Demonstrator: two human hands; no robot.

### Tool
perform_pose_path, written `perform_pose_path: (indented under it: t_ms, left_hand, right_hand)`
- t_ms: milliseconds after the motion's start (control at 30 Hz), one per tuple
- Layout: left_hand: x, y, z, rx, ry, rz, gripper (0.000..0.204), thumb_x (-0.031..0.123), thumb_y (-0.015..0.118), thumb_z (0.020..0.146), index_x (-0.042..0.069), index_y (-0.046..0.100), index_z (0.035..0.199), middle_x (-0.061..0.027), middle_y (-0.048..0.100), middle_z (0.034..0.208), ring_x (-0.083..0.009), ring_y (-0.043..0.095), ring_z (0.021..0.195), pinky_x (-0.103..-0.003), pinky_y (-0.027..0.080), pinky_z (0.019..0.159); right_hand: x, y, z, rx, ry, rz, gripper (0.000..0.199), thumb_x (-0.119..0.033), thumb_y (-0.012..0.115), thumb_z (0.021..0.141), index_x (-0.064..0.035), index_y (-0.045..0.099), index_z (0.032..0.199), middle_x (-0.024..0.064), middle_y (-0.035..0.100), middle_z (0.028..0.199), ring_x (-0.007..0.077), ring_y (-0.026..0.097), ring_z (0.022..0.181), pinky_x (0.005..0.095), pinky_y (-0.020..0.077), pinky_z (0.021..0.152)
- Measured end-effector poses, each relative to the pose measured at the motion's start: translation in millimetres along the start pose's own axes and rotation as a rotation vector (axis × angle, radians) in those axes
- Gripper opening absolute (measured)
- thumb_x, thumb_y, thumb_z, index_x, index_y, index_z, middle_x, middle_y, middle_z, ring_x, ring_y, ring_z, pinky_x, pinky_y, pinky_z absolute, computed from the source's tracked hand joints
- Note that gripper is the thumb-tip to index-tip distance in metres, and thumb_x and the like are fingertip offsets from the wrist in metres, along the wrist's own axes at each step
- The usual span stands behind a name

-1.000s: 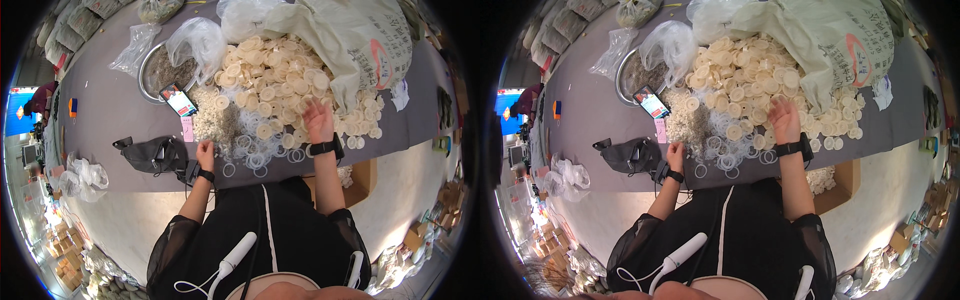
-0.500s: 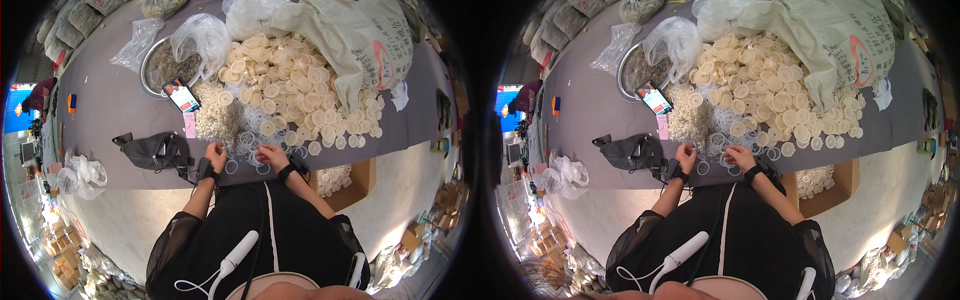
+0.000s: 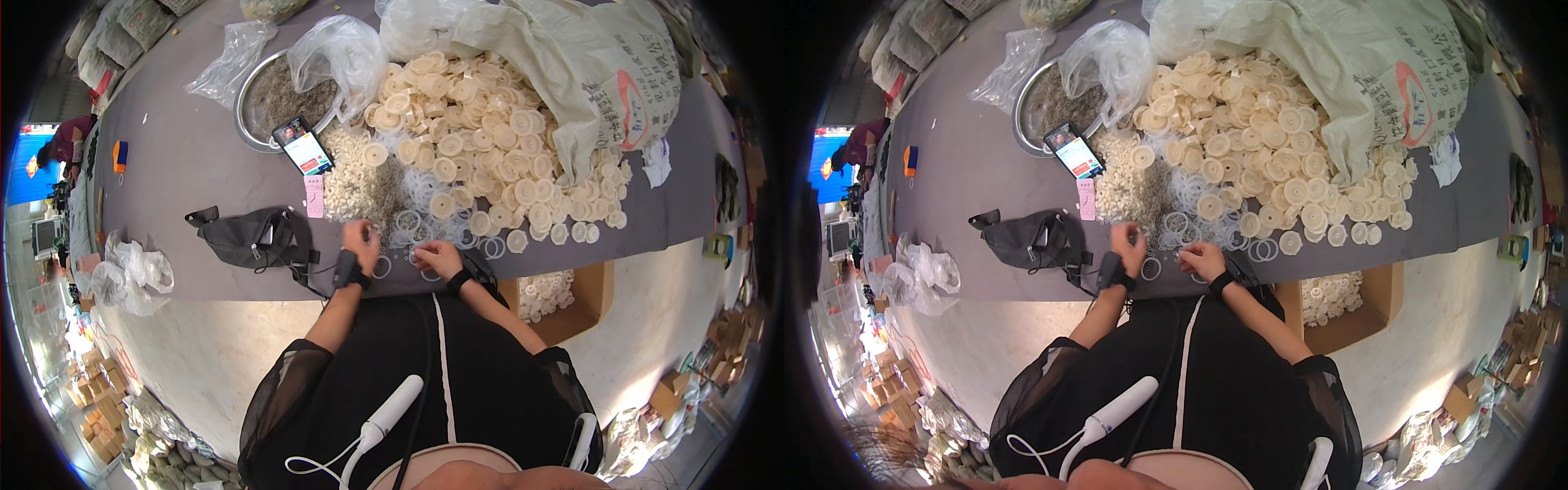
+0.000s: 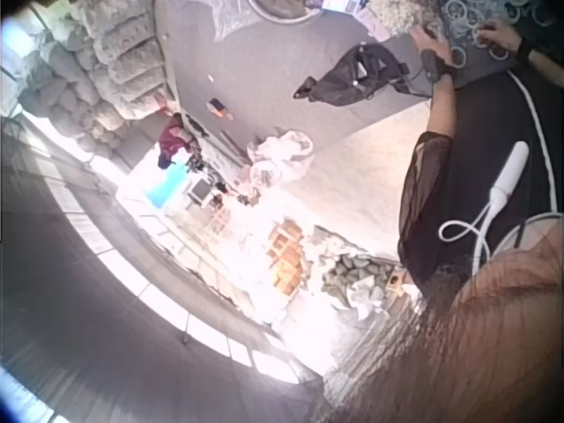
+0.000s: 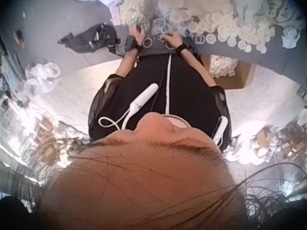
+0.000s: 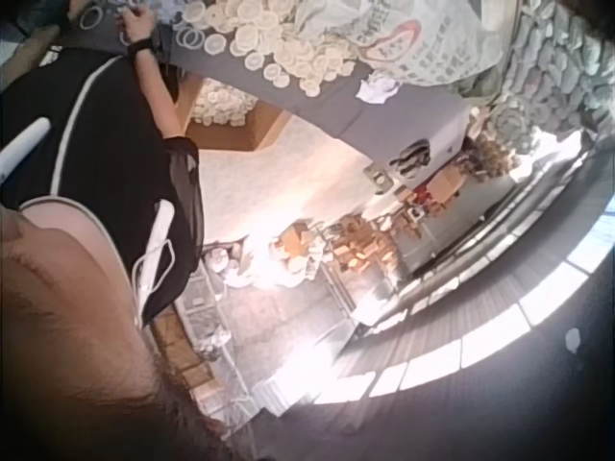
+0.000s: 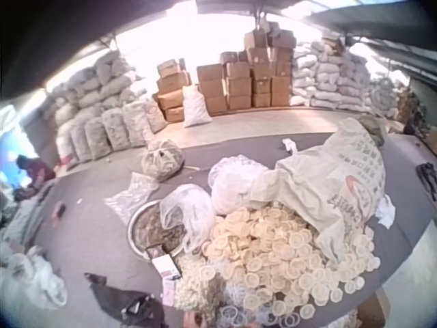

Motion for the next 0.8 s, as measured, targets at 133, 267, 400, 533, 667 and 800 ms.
perform_pose_path:
  t_ms: [133, 267, 400, 533, 667, 800]
  left_hand:
    - [-29.0, -36.3, 8.6, 0.186, -0.099, 0.361, 0.018, 0.006, 0.057, 0.068, 0.003, 0.05, 0.085, -0.0144, 0.049, 0.081, -0.0291, 0.051, 0.075, -0.036, 0.041, 0.066]
    - [-73.0, -24.3, -0.6, 0.07, -0.189, 0.162, 0.016, 0.007, 0.058, 0.069, 0.003, 0.051, 0.083, -0.0132, 0.049, 0.08, -0.0272, 0.051, 0.072, -0.034, 0.042, 0.064]
    - [-4.2, -4.1, 3.2, 0.031, -0.093, -0.314, 0.014, 0.001, 0.06, 0.068, 0.003, 0.055, 0.08, -0.005, 0.05, 0.076, -0.0109, 0.049, 0.06, -0.023, 0.041, 0.055]
    - [73.6, -5.7, 5.9, -0.254, 0.039, -0.537, 0.012, -0.001, 0.057, 0.072, 0.002, 0.056, 0.084, -0.0007, 0.054, 0.081, -0.0062, 0.052, 0.068, -0.018, 0.042, 0.061]
    - [71.2, 4.5, 6.3, -0.286, -0.063, -0.691, 0.011, -0.001, 0.057, 0.073, 0.002, 0.056, 0.083, -0.0031, 0.056, 0.08, -0.0083, 0.054, 0.066, -0.019, 0.043, 0.059]
    - [71.7, 6.8, 10.9, -0.426, -0.314, -0.902, 0.011, -0.001, 0.055, 0.075, 0.0, 0.055, 0.087, -0.0044, 0.059, 0.079, -0.0077, 0.055, 0.068, -0.019, 0.044, 0.063]
  right_hand:
    - [4.2, -2.7, -0.7, -0.03, -0.073, 0.039, 0.017, -0.012, 0.056, 0.077, 0.0006, 0.056, 0.089, 0.007, 0.06, 0.074, 0.0114, 0.057, 0.06, 0.0232, 0.0476, 0.054]
    - [1.0, -7.0, -0.1, -0.02, -0.1, 0.063, 0.018, -0.014, 0.055, 0.079, -0.0023, 0.057, 0.092, 0.0049, 0.059, 0.077, 0.0101, 0.057, 0.065, 0.0205, 0.046, 0.059]
    - [-15.8, -5.9, 0.2, -0.047, -0.125, 0.193, 0.019, -0.014, 0.054, 0.08, -0.0017, 0.056, 0.095, 0.0055, 0.059, 0.077, 0.0111, 0.057, 0.067, 0.022, 0.0466, 0.062]
    - [-32.8, 0.6, -2.4, -0.071, -0.196, 0.286, 0.019, -0.014, 0.055, 0.08, -0.001, 0.056, 0.093, 0.0066, 0.059, 0.078, 0.012, 0.057, 0.068, 0.0233, 0.0475, 0.062]
    - [-41.0, -2.4, -6.7, -0.073, -0.23, 0.3, 0.017, -0.012, 0.056, 0.078, -0.0002, 0.055, 0.091, 0.0078, 0.06, 0.078, 0.0129, 0.058, 0.067, 0.0237, 0.0484, 0.061]
    - [-38.0, -7.0, -8.6, -0.042, -0.208, 0.273, 0.017, -0.011, 0.057, 0.078, 0.0004, 0.055, 0.09, 0.008, 0.06, 0.076, 0.0134, 0.058, 0.066, 0.024, 0.0487, 0.06]
Point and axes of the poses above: each hand's wrist, its own z-axis towards the middle knuckle, its own y-axis out of the palm, x = y × z, the point moved 3 cm from there along z, towards the middle knuckle
